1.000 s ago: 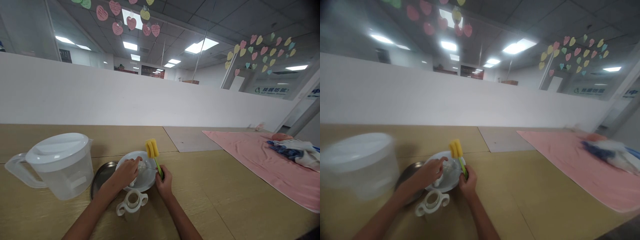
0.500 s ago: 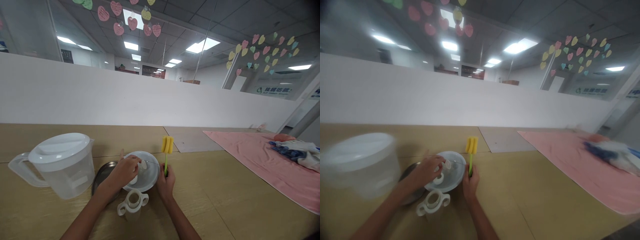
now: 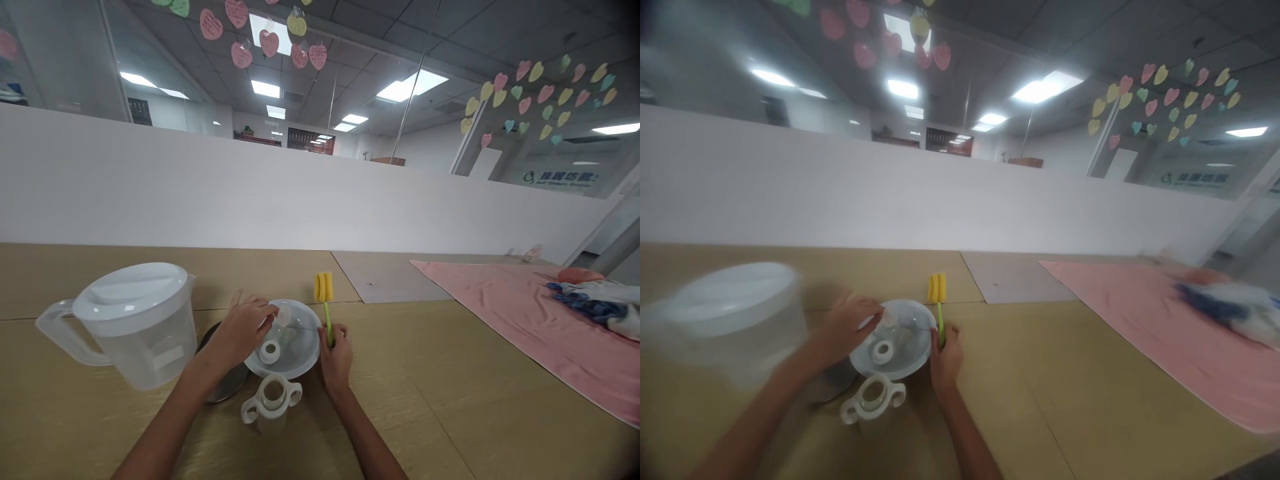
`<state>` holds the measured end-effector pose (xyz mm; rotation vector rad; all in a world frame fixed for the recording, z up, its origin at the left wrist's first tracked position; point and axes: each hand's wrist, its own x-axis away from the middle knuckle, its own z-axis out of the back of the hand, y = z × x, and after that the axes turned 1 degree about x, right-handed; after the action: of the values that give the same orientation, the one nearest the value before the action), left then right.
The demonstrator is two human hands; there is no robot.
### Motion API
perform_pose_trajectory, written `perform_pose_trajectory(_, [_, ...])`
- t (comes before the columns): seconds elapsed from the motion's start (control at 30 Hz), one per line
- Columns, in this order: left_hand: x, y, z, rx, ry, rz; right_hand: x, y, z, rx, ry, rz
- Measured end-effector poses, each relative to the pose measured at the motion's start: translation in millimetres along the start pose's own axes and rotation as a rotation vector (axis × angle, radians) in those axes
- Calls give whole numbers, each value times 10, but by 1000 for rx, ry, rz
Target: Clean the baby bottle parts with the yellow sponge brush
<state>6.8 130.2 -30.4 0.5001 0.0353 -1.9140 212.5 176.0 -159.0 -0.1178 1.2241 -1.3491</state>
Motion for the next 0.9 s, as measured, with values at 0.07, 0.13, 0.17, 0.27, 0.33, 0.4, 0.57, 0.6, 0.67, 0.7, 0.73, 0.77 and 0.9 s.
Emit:
perform_pose_trajectory(0.07, [-12, -31, -33, -6, -4, 13, -4, -28, 43, 11, 35, 55])
perform_pose_trajectory(0.13, [-24, -44, -57, -5, -9, 32, 2, -46, 79, 8, 72, 141])
perform_pose_trajectory(0.17, [-30, -44, -61, 4, -13, 38, 11, -48, 89, 10, 76, 202])
perform_pose_trajectory(0.27, [-40, -26, -44, 53, -27, 30, 46, -32, 84, 32, 65, 442])
perform_pose_trajectory(0.33, [-43, -14, -14, 85, -7, 23, 61, -18, 73, 50, 84, 532])
perform_pose_trajectory(0.4, [-43, -8, 23, 127, 44, 26, 61, -15, 74, 47, 124, 519])
perform_pose_trajectory(0.57, [-29, 20, 143, 427, 184, 40, 52, -52, 124, 0, 138, 568])
perform_pose_trajectory(0.6, [-22, 28, 167, 508, 210, 39, 55, -60, 132, 0, 124, 597])
perform_pose_trajectory(0.67, [-6, 37, 207, 634, 259, 71, 67, -74, 140, 23, 84, 659])
perform_pose_trajectory(0.7, [2, 35, 221, 668, 283, 106, 74, -80, 142, 41, 60, 691])
perform_pose_trajectory(0.73, [9, 28, 229, 685, 299, 141, 82, -86, 142, 55, 38, 719])
perform_pose_trajectory(0.77, [14, 17, 233, 690, 307, 165, 90, -91, 142, 62, 26, 738])
perform_pose_trajectory(0.9, [14, -17, 225, 704, 272, 122, 113, -112, 137, 40, 62, 740])
